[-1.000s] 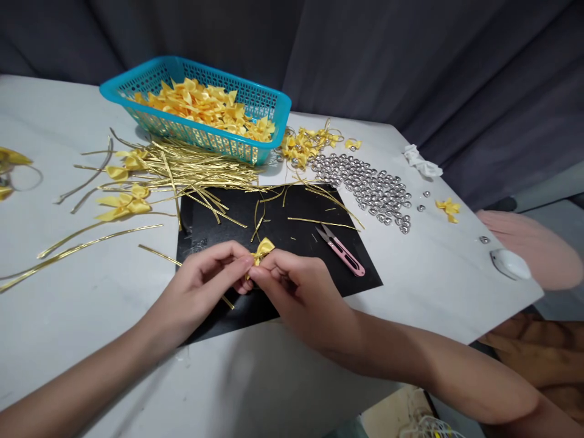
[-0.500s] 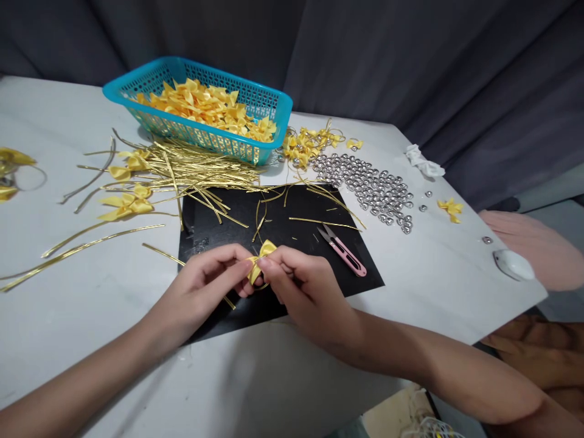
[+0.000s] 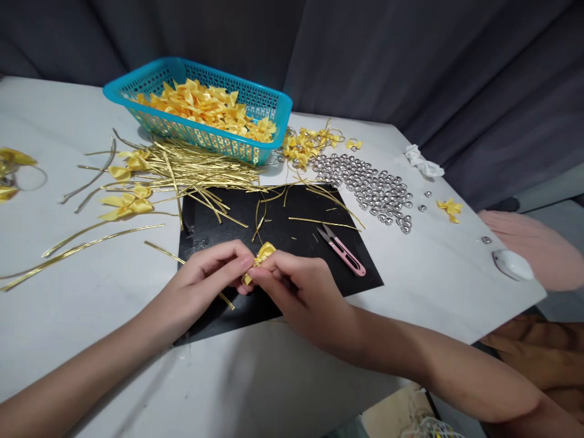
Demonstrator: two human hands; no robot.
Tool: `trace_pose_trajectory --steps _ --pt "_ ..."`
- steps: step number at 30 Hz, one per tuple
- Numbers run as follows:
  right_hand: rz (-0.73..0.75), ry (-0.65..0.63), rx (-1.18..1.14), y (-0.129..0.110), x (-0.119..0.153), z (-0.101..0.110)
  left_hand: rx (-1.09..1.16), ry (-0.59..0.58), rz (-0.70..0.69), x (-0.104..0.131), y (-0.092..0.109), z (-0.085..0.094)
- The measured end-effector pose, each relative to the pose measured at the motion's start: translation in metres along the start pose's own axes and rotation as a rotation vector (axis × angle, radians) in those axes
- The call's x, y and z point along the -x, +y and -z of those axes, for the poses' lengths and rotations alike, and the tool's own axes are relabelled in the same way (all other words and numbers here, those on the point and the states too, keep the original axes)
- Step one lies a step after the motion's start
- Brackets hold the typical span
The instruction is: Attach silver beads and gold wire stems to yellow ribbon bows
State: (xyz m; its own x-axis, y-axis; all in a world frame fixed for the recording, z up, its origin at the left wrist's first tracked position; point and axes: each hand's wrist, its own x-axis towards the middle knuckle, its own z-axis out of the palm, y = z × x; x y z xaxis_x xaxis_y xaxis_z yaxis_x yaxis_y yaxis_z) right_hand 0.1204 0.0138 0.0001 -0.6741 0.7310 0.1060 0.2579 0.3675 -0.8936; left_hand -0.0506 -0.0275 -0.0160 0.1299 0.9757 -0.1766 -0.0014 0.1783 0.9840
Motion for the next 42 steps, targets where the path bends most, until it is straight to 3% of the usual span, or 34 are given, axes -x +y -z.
trace_pose_trajectory --steps 4,8,12,19,25,31,42 --pt "0.010 -0.029 0.085 -0.002 0.001 0.001 -0.022 0.003 0.001 0.001 0.002 0.000" --pt "0.007 -0.066 0.111 -0.004 -0.001 0.006 -0.088 0.090 -0.040 0.002 0.005 -0.005" --pt "-0.007 -0.015 0.148 -0.008 -0.002 0.012 -0.095 0.164 -0.052 0.002 0.006 -0.009" --pt "-0.101 -0.078 0.004 -0.011 0.000 0.010 -0.120 0.185 -0.059 0.004 0.007 -0.010" --pt "-0.038 -0.046 0.040 -0.011 -0.003 0.011 -0.113 0.128 -0.028 0.006 0.010 -0.010" --pt "-0.090 -0.105 0.061 -0.012 0.000 0.009 -0.141 0.104 0.001 0.004 0.007 -0.010" --pt "-0.240 0.137 -0.085 -0.009 -0.002 0.010 -0.061 0.204 -0.060 0.002 0.009 -0.010"
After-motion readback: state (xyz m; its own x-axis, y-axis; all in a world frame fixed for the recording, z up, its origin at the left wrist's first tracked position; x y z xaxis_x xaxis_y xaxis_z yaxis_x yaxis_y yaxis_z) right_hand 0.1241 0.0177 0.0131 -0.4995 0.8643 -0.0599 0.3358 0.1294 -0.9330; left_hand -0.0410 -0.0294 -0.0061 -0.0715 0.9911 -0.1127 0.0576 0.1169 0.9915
